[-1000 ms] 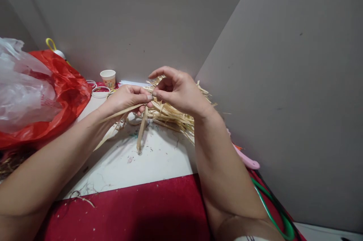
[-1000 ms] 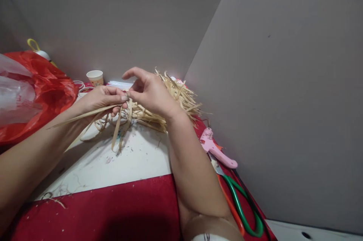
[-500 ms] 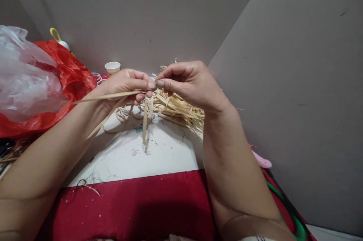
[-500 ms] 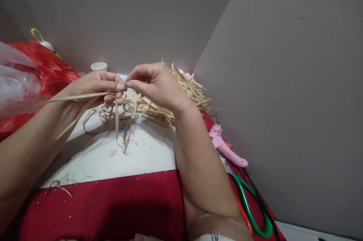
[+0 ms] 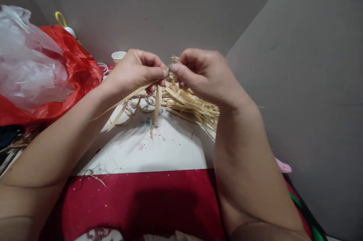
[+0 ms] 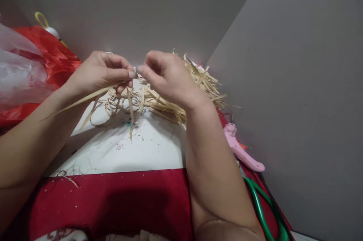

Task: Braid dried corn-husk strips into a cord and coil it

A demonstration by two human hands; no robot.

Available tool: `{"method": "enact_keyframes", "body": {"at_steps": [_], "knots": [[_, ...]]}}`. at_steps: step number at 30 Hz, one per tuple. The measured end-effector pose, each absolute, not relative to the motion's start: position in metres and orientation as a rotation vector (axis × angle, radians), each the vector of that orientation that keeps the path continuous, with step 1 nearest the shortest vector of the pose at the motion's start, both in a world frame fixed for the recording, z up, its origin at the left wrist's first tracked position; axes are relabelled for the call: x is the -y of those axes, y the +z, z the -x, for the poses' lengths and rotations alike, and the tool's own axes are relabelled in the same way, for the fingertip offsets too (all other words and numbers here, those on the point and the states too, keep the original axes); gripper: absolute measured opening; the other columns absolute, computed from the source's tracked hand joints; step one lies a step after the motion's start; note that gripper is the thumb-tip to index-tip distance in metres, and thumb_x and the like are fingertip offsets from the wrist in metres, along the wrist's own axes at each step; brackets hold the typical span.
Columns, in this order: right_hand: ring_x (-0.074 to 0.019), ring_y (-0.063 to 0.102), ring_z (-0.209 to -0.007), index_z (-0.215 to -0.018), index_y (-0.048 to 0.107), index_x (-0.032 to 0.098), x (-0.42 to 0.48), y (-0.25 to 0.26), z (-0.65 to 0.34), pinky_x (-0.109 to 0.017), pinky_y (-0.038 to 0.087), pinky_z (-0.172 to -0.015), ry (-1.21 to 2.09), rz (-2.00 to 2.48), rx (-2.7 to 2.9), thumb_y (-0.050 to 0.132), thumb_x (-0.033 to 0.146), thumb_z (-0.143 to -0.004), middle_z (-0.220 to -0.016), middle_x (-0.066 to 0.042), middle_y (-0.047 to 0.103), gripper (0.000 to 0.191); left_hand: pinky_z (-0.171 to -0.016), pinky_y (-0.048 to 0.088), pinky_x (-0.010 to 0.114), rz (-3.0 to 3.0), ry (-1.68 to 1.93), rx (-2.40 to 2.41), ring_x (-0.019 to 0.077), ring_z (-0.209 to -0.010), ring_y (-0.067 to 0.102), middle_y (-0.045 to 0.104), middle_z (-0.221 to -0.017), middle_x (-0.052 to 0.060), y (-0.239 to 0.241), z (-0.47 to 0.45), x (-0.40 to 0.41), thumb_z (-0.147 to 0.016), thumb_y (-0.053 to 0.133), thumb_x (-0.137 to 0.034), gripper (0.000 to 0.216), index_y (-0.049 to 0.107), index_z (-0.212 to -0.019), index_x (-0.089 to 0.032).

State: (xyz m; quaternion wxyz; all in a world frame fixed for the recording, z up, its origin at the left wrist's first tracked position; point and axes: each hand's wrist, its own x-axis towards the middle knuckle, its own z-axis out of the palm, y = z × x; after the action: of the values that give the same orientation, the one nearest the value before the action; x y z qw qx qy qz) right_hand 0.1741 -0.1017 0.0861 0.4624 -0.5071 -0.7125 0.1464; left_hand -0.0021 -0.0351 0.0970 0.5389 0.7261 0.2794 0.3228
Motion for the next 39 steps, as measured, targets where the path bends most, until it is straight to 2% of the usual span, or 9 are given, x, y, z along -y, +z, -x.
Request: {"method": "enact_keyframes", "body": {"at_steps": [7,10,13,15,19,25,31,37,39], "knots": [[-0.0104,0.048,-0.052,-0.065,0.061,0.017,0.095,0.075,-0.158,-0.027,0.036,-0.052,0.567,1.32,1.919,0.064,0.035,-0.092,-0.055,0.0,0.057,0.032,-0.041,0.034,0.017,-1.705,1.027,-0.57,0.0018,-0.038,0.049,0.063,-0.052,-0.006,0.127,0.031,0.027,-0.082,0.064,-0.002,0.016,0.061,-0.068,-0.01],[-0.0137,0.06,-0.069,-0.081,0.069,0.016,0.087,0.055,-0.127,-0.027,0.043,-0.065,0.666,1.307,2.161,0.065,0.018,-0.086,-0.076,-0.003,0.069,0.007,-0.039,0.035,0.016,-1.752,1.198,-0.582,0.0022,-0.037,0.049,0.062,-0.05,-0.007,0.139,0.046,0.024,-0.081,0.064,-0.001,0.015,0.061,-0.069,-0.008],[-0.0192,0.064,-0.092,-0.104,0.072,0.016,0.083,0.031,-0.094,-0.03,0.045,-0.079,0.629,1.267,2.436,0.061,0.008,-0.083,-0.107,-0.009,0.072,0.025,-0.045,0.035,0.014,-1.775,1.287,-0.619,0.0003,-0.038,0.049,0.06,-0.049,-0.008,0.145,0.055,0.022,-0.082,0.062,-0.001,0.014,0.06,-0.069,-0.006],[-0.0213,0.064,-0.093,-0.103,0.074,0.016,0.082,0.02,-0.08,-0.032,0.044,-0.078,0.529,1.315,2.559,0.057,0.008,-0.086,-0.111,-0.012,0.071,0.026,-0.048,0.035,0.013,-1.759,1.282,-0.623,0.0001,-0.038,0.049,0.06,-0.048,-0.009,0.145,0.056,0.021,-0.083,0.06,0.0,0.015,0.059,-0.069,-0.006],[-0.0191,0.064,-0.082,-0.086,0.074,0.014,0.081,0.011,-0.075,-0.03,0.043,-0.073,0.546,1.39,2.451,0.056,0.011,-0.087,-0.092,-0.01,0.073,0.018,-0.046,0.038,0.013,-1.737,1.237,-0.552,0.0033,-0.038,0.049,0.058,-0.044,-0.008,0.143,0.054,0.02,-0.082,0.058,0.004,0.018,0.059,-0.067,-0.006],[-0.007,0.047,-0.041,-0.086,0.067,0.014,0.073,0.011,-0.094,-0.022,0.036,-0.045,1.165,1.302,1.737,0.065,0.026,-0.084,-0.058,0.004,0.058,0.013,-0.038,0.036,0.01,-1.68,1.279,-0.501,0.0017,-0.034,0.047,0.058,-0.042,-0.007,0.141,0.053,0.018,-0.081,0.057,0.008,0.025,0.058,-0.061,-0.007],[-0.0051,0.048,-0.041,-0.081,0.064,0.015,0.071,0.009,-0.104,-0.02,0.037,-0.043,1.286,1.14,1.561,0.073,0.038,-0.08,-0.056,0.005,0.056,0.025,-0.047,0.042,0.011,-1.73,1.265,-0.492,0.0013,-0.036,0.05,0.058,-0.043,-0.008,0.143,0.056,0.014,-0.081,0.057,0.007,0.014,0.059,-0.068,0.0],[-0.0057,0.047,-0.041,-0.083,0.065,0.014,0.071,0.011,-0.107,-0.019,0.036,-0.043,1.24,1.151,1.521,0.074,0.036,-0.079,-0.048,0.005,0.055,0.023,-0.055,0.047,0.012,-1.78,1.385,-0.57,-0.0001,-0.042,0.054,0.059,-0.048,-0.009,0.147,0.063,0.012,-0.077,0.062,0.0,0.004,0.062,-0.073,0.001],[-0.0053,0.047,-0.041,-0.081,0.066,0.014,0.071,0.011,-0.108,-0.018,0.036,-0.044,1.232,1.157,1.506,0.074,0.036,-0.079,-0.049,0.005,0.056,0.024,-0.062,0.048,0.015,-1.749,1.391,-0.657,0.0021,-0.053,0.063,0.061,-0.056,-0.009,0.15,0.069,0.009,-0.082,0.057,-0.009,0.014,0.064,-0.08,0.002]]}}
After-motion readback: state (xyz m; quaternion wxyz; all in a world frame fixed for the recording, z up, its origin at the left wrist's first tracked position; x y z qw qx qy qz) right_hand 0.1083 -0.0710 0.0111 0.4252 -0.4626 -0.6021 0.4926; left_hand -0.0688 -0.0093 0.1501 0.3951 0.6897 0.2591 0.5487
